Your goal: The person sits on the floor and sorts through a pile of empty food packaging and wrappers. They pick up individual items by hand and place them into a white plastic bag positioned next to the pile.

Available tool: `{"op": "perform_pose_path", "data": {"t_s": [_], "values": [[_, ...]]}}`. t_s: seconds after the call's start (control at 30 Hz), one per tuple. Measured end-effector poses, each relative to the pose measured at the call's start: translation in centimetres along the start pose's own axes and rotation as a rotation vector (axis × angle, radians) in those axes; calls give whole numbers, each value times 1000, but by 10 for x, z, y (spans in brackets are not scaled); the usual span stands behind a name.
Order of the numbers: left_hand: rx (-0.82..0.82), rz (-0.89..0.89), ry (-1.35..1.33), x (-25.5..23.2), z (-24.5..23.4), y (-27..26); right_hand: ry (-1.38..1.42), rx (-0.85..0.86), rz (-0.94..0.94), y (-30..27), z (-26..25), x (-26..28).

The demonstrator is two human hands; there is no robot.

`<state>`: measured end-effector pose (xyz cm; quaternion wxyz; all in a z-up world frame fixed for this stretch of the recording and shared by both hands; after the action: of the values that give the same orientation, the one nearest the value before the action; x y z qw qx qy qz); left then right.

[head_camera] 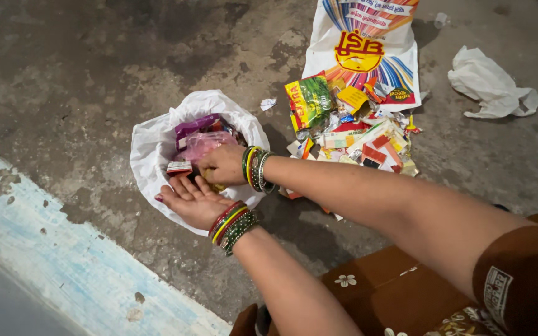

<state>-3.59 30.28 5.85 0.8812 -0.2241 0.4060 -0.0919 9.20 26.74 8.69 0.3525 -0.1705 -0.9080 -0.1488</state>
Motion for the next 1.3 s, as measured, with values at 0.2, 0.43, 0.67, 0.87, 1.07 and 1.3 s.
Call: {"op": "perform_pose_path", "data": {"t_s": [0.2,0.43,0.67,0.87,1.07,1.3], "values": [[17,-28,56,-3,7,-9,-272,24,-157,13,4,20],[43,-31,11,3,-3,-2,-528,201,112,17,-12,29],[64,14,-15,-1,3,-7,-499,88,-93,16,8,19],[76,1,-42,-9,3,-14,-425,370,-6,9,33,-1],[121,-2,-70,-7,7,-12,-461,-20,38,25,-13,20],[106,6,-54,-9,5,-10,-459,-122,-112,22,-23,36]]}}
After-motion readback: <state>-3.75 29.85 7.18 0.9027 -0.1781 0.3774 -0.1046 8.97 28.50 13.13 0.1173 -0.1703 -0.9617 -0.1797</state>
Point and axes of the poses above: each hand's wrist, its own y-axis towards the middle knuckle, its own z-axis out of the palm, x = y × z, the point moved 10 cm from there along y, towards the middle knuckle, and after that the axes turned 13 degrees about -x, right-handed, at the moved point
